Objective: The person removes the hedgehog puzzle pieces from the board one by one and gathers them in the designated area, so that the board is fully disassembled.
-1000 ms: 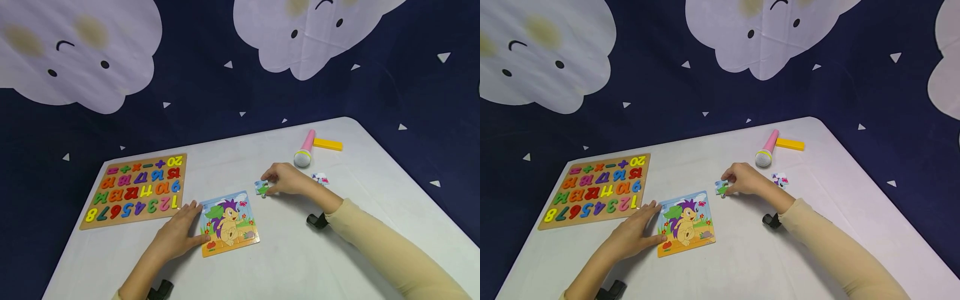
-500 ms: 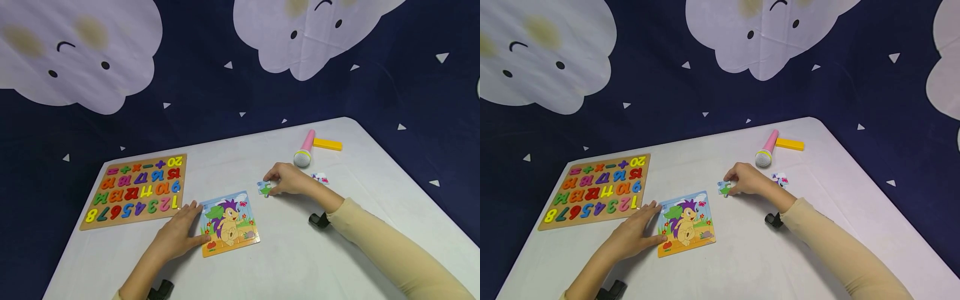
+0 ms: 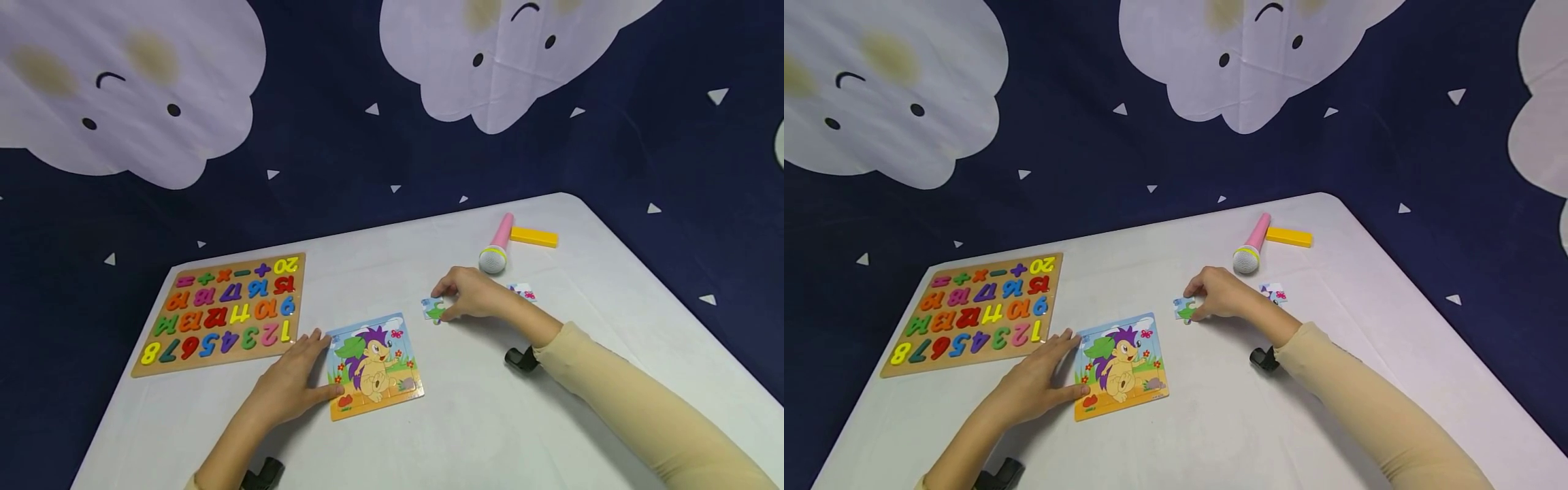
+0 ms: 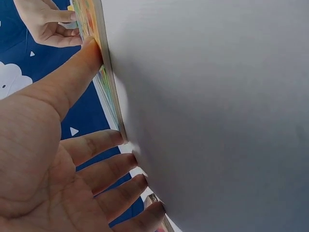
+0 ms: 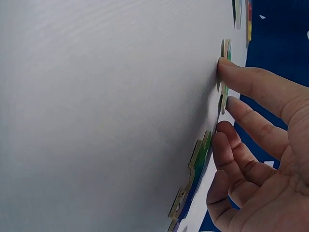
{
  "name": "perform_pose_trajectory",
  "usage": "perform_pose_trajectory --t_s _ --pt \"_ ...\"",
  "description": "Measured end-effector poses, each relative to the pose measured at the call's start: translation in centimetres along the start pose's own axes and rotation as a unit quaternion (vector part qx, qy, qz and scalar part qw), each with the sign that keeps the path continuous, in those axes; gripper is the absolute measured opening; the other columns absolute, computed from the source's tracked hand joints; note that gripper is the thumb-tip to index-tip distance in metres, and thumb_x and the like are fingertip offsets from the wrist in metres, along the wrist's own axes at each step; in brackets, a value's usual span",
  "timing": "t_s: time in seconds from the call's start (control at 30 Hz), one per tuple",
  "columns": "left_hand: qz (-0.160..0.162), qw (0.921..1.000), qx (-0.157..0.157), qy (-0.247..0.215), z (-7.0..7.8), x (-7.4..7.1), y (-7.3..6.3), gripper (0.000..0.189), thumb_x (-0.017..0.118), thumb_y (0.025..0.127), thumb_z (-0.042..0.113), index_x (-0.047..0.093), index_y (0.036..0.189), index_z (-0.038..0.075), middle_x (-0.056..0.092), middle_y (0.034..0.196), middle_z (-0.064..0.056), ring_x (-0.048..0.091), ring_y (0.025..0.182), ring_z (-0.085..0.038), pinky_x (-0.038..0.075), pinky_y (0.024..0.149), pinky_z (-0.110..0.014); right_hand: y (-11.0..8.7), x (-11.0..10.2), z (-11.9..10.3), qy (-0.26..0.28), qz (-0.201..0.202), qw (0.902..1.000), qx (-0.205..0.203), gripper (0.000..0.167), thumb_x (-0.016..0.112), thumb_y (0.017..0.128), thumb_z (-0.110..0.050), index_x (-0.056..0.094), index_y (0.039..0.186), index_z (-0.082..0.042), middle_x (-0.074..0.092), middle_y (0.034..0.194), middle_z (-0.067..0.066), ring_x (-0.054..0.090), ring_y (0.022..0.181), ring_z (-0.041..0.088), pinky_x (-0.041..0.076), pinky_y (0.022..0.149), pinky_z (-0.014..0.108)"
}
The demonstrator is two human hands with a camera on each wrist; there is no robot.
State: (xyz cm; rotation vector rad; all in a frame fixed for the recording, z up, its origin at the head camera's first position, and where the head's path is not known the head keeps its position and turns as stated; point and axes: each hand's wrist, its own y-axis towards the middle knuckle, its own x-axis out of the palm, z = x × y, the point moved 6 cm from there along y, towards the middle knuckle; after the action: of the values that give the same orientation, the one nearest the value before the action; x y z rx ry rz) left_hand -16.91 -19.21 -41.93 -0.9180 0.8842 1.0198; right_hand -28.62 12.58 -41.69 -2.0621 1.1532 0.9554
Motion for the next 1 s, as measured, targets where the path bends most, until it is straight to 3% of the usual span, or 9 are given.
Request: perform_pose_trajectory --t_s 0.37,0.53,0.63,0.73,0.87,1.0 --pt "-0.003 1.0 -0.004 -0.002 0.1 -0.1 -0.1 0.096 0.09 0.085 0.047 0.049 0.16 0.005 0.039 0.171 -0.022 0.034 0.16 -0.048 0.035 0.124 -0.071 0.0 0.0 -0.4 -0.001 -0.005 1.0 -0.002 0.044 0.096 0.079 -0.016 0.081 0.12 -0.012 0.077 0.119 0.006 0.068 0.112 0.024 0.056 0.105 0.046" --pt "0.008 0.9999 0.002 0.012 1.0 -0.4 -0.4 0.086 0.091 0.085 0.042 0.055 0.156 0.009 0.045 0.168 -0.022 0.043 0.155 -0.049 0.044 0.117 -0.072 -0.2 0.0 -1.0 0.004 0.002 1.0 -0.008 0.047 0.095 0.08 -0.016 0.079 0.123 -0.01 0.077 0.118 0.007 0.068 0.109 0.024 0.057 0.103 0.044" --pt "0.031 0.999 0.014 0.028 2.0 -0.6 -0.6 0.077 0.092 0.084 0.037 0.062 0.151 0.014 0.058 0.157 -0.02 0.057 0.143 -0.046 0.054 0.109 -0.069 -0.6 0.4 -2.0 0.002 0.007 0.9995 -0.03 0.045 0.094 0.081 -0.016 0.079 0.123 -0.009 0.076 0.114 0.007 0.068 0.104 0.021 0.058 0.1 0.042" --pt "0.052 0.9975 0.028 0.037 3.0 -0.6 -0.7 0.065 0.093 0.084 0.033 0.069 0.143 0.018 0.068 0.138 -0.013 0.067 0.123 -0.034 0.061 0.101 -0.058 -1.0 1.0 -3.5 0.0 0.005 0.9986 -0.053 0.041 0.093 0.083 -0.016 0.08 0.121 -0.01 0.075 0.111 0.005 0.068 0.102 0.02 0.058 0.097 0.04" --pt "0.05 0.9973 0.047 0.027 4.2 -0.3 -0.6 0.055 0.092 0.085 0.03 0.074 0.137 0.023 0.07 0.117 -0.004 0.064 0.101 -0.019 0.064 0.086 -0.044 -1.5 2.1 -5.4 -0.004 -0.003 0.9972 -0.074 0.039 0.092 0.084 -0.018 0.08 0.121 -0.012 0.075 0.113 0.004 0.069 0.104 0.02 0.058 0.099 0.041" --pt "0.035 0.9975 0.061 0.008 4.8 0.2 -0.4 0.051 0.092 0.086 0.026 0.075 0.134 0.025 0.068 0.107 0.001 0.057 0.09 -0.012 0.059 0.079 -0.036 -1.9 3.3 -6.8 -0.019 -0.01 0.9956 -0.091 0.039 0.093 0.084 -0.02 0.081 0.121 -0.015 0.075 0.117 0.001 0.069 0.106 0.018 0.054 0.102 0.044"
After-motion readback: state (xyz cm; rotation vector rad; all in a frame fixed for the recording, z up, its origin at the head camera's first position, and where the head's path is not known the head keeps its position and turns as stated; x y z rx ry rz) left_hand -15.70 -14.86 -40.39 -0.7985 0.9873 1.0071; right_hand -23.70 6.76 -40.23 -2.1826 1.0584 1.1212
